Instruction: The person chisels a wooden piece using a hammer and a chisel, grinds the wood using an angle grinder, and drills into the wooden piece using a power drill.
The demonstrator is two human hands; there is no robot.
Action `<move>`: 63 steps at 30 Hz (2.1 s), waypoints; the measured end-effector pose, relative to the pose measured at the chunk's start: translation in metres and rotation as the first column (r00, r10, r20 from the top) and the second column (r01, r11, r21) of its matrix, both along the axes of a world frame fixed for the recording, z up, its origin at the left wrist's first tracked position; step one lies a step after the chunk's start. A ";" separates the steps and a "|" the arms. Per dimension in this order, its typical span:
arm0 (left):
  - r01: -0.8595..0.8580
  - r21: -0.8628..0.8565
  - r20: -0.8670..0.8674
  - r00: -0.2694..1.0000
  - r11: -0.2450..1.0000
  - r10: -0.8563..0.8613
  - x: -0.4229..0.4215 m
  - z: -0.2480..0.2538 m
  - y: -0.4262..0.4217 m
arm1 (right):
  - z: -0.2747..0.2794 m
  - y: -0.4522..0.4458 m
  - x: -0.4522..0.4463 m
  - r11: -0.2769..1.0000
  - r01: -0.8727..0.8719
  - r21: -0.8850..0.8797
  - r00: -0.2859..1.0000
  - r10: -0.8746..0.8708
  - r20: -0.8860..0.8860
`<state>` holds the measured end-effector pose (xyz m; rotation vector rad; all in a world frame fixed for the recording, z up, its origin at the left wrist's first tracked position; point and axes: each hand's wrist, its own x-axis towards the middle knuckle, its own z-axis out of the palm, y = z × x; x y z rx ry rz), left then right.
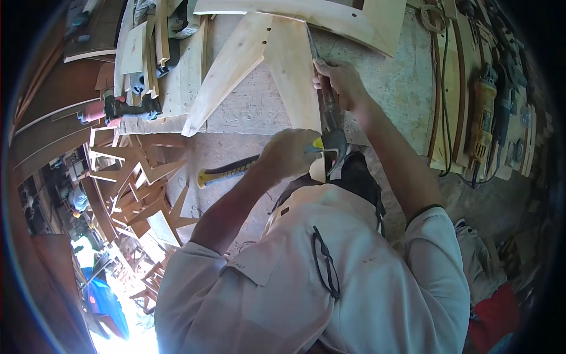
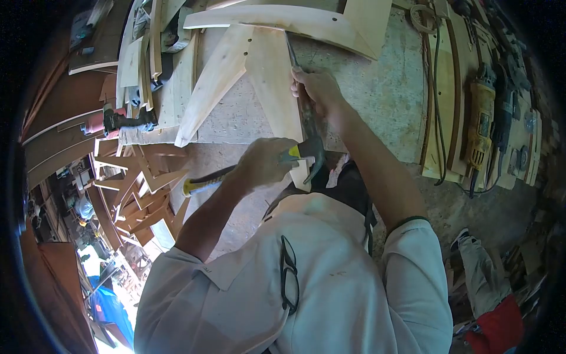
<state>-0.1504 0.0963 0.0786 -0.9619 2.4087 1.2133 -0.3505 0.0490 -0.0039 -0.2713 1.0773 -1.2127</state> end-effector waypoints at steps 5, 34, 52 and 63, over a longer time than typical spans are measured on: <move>0.094 0.064 0.010 0.995 0.994 -0.095 0.008 0.001 0.023 | -0.003 -0.003 0.001 1.000 0.017 0.013 1.000 -0.017 0.008; 0.040 0.072 -0.096 0.995 0.997 -0.033 0.009 0.006 0.009 | 0.007 -0.008 0.005 0.995 0.094 -0.028 0.975 -0.098 -0.200; 0.179 0.079 -0.097 0.980 0.981 -0.171 0.007 0.009 0.001 | 0.016 -0.006 -0.001 1.000 0.020 0.009 0.953 -0.016 -0.302; 0.076 0.117 -0.132 0.989 0.990 -0.060 -0.001 0.024 0.031 | 0.011 -0.013 -0.006 0.999 0.024 -0.046 0.968 -0.034 -0.248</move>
